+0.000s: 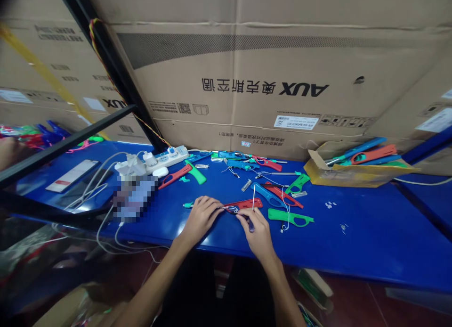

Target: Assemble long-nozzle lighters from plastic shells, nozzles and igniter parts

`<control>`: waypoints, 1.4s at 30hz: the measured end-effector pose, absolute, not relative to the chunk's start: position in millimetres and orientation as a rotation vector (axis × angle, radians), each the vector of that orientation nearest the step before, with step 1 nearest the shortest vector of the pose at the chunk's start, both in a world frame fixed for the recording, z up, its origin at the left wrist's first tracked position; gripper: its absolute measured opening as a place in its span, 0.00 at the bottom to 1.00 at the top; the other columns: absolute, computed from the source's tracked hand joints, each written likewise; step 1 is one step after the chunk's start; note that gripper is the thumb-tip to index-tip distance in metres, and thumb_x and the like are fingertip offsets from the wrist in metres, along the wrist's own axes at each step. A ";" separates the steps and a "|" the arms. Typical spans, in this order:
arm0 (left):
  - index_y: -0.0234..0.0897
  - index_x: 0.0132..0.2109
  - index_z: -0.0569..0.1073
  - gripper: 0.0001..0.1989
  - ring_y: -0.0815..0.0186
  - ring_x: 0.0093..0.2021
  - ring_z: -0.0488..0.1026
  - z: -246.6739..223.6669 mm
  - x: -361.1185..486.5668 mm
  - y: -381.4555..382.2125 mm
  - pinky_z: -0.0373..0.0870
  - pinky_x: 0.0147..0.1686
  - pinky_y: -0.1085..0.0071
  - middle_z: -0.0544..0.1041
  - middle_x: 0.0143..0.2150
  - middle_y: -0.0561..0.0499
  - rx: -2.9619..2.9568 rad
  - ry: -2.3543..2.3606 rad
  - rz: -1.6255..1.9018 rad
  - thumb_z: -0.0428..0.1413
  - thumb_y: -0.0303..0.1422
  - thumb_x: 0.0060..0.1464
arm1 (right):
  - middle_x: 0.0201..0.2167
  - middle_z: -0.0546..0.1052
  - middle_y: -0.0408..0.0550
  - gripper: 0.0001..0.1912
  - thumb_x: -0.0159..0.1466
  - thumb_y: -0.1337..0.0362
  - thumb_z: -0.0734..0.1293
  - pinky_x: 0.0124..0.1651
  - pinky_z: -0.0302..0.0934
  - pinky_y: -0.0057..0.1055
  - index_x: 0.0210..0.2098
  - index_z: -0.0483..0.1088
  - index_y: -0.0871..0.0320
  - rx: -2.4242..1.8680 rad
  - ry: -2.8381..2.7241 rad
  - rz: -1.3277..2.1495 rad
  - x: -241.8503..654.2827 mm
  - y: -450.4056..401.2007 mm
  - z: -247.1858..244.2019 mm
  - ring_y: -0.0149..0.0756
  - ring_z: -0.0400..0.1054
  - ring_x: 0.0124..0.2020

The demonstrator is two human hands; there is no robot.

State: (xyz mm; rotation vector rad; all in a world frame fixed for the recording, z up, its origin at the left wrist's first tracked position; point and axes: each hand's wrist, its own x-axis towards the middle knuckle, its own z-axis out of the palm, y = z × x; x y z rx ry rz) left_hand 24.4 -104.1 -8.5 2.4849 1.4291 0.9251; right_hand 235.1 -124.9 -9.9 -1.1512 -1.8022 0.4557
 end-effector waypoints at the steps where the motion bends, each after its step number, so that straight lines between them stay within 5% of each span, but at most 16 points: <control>1: 0.40 0.44 0.75 0.09 0.62 0.45 0.72 -8.0 24.2 -104.4 0.61 0.51 0.60 0.79 0.43 0.51 2.479 1.424 0.934 0.50 0.32 0.69 | 0.35 0.78 0.47 0.04 0.69 0.64 0.65 0.41 0.68 0.35 0.40 0.73 0.53 -1.144 -1.809 0.461 235.7 -123.9 -8.8 0.38 0.72 0.36; 15: 0.39 0.51 0.70 0.08 0.60 0.47 0.71 -10.4 22.3 -105.5 0.65 0.50 0.62 0.76 0.46 0.47 2.385 1.365 0.968 0.49 0.30 0.68 | 0.36 0.79 0.48 0.05 0.69 0.66 0.64 0.43 0.69 0.40 0.40 0.73 0.53 -1.088 -1.772 0.443 234.4 -126.2 -15.1 0.41 0.73 0.40; 25: 0.39 0.44 0.72 0.06 0.62 0.42 0.72 -7.0 21.8 -108.8 0.66 0.45 0.65 0.76 0.41 0.49 2.388 1.330 0.937 0.51 0.33 0.68 | 0.37 0.79 0.48 0.06 0.69 0.65 0.64 0.44 0.69 0.40 0.41 0.73 0.52 -1.130 -1.729 0.414 235.5 -126.6 -12.3 0.40 0.73 0.40; 42: 0.39 0.47 0.69 0.06 0.64 0.44 0.73 -6.7 20.5 -108.3 0.70 0.46 0.67 0.75 0.42 0.48 2.237 1.267 1.065 0.53 0.36 0.67 | 0.37 0.80 0.47 0.06 0.69 0.66 0.64 0.41 0.68 0.37 0.41 0.73 0.52 -1.167 -1.680 0.375 236.3 -126.6 -10.9 0.39 0.72 0.37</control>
